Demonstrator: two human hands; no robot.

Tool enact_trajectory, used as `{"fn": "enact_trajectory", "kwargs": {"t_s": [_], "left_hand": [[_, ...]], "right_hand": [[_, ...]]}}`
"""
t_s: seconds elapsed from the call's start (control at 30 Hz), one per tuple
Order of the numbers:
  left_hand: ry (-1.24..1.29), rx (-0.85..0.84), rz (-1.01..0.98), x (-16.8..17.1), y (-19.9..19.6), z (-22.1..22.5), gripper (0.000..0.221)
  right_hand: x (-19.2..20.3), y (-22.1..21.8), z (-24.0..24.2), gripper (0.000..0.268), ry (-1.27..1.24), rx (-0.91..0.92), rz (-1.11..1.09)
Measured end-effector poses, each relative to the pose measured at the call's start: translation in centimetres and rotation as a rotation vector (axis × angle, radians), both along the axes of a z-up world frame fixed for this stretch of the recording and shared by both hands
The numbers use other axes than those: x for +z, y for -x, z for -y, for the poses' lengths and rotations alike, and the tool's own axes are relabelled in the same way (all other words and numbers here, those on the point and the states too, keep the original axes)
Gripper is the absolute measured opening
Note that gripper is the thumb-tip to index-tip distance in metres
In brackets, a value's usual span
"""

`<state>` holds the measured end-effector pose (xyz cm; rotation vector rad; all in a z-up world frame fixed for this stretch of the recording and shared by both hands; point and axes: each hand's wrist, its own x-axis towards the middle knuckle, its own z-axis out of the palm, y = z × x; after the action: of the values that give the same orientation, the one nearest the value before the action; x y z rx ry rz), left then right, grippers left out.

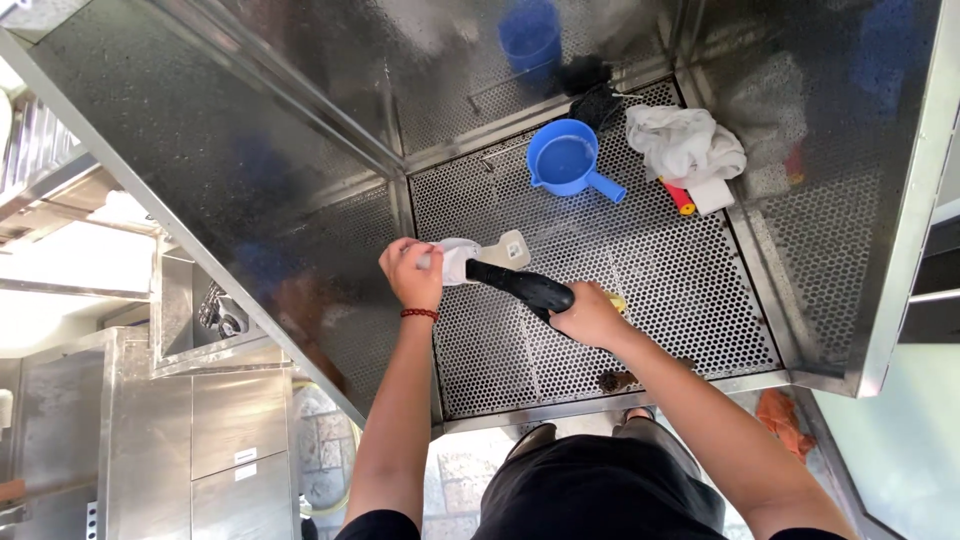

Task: The recorder uses a high-pressure water gun to wash white high-top sneakers in a cleaning station.

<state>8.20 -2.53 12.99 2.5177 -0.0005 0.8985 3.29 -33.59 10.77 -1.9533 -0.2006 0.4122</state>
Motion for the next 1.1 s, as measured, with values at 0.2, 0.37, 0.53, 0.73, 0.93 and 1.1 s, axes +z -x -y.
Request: {"fn": "enact_trajectory", "kwargs": {"t_s": [0.2,0.37,0.53,0.73,0.93,1.1], "left_hand": [[-0.022,0.001,-0.004,-0.4,0.3,0.5,0.012],[-0.028,0.058,-0.074,-1.0,0.4,-0.3,0.007],[-0.033,0.068,-0.067,-1.6,1.0,-0.4,0.009],[-0.036,0.092,-0.064,-1.4,3.8,-0.6,0.035],[-0.003,0.126,-0.138,-2.6,4.9,-0.9,0.049],[0.105,0.184,-0.175,-2.7,4.9,-1.3,0.044]], "right_hand": [[-1.2,-0.2,-1.0,0.014,-0.317,0.003,-0.359],[-3.9,0.1,-1.7,0.011,-0.486,0.064,-0.355],[-0.2,2.2,-2.9,0.01,-0.256,-0.002,-0.297],[4.8,4.6,-4.2,0.025,0.132,0.003,-0.022],[6.1,5.1,-4.2,0.025,0.284,0.064,-0.019],[4.8,5.1,-3.9,0.025,0.315,0.06,0.009]]}}
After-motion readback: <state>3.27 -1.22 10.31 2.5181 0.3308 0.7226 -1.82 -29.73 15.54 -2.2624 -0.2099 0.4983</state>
